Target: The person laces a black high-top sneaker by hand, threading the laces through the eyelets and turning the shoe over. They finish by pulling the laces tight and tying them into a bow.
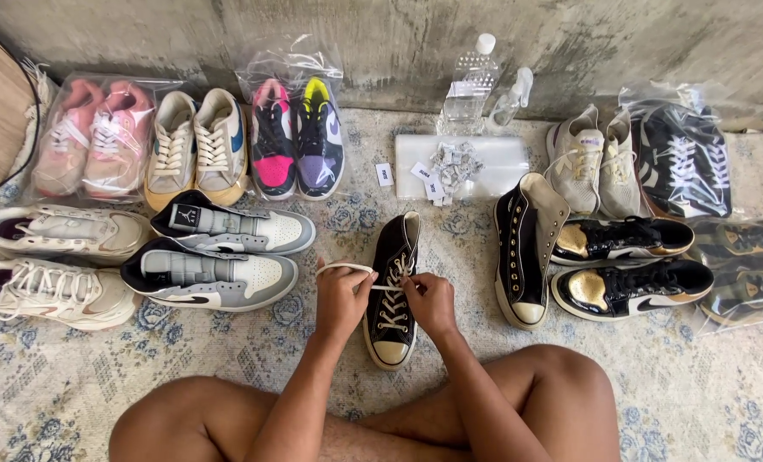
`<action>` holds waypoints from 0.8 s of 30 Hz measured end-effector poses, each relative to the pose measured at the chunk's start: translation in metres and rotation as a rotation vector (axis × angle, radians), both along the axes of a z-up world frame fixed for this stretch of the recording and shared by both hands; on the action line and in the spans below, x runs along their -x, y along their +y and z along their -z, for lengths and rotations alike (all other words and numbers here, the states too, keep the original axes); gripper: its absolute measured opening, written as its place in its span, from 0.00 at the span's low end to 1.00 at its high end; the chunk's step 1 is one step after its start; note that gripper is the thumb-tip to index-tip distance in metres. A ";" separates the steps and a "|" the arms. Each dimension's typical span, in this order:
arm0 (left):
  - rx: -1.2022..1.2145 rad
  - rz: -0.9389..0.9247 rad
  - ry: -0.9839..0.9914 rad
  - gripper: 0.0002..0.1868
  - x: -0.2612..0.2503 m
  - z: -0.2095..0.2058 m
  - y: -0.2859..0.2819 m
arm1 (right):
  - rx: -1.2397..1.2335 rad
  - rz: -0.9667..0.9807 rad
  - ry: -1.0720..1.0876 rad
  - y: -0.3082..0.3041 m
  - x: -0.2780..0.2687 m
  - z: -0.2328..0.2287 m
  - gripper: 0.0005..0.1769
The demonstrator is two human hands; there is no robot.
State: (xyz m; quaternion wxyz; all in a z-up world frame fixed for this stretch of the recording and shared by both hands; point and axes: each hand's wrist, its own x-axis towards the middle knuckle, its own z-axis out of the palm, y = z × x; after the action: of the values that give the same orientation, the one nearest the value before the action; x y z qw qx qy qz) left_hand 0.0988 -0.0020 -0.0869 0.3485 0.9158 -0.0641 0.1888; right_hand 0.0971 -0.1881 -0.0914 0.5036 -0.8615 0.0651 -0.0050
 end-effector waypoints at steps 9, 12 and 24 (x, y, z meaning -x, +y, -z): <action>-0.042 0.247 0.145 0.04 0.004 0.005 0.001 | 0.007 0.005 -0.167 0.006 0.005 -0.009 0.11; 0.020 0.398 0.325 0.05 0.009 -0.013 0.004 | 0.079 -0.037 -0.222 0.010 0.003 -0.003 0.12; 0.105 0.531 0.575 0.04 0.009 0.056 0.003 | 0.440 -0.079 -0.396 0.024 0.003 -0.009 0.12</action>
State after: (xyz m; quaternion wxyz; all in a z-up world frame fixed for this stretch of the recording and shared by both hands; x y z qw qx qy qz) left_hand 0.0902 0.0010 -0.1425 0.4353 0.8639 -0.1889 -0.1690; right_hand 0.0938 -0.1643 -0.0819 0.3074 -0.9341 -0.0705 -0.1676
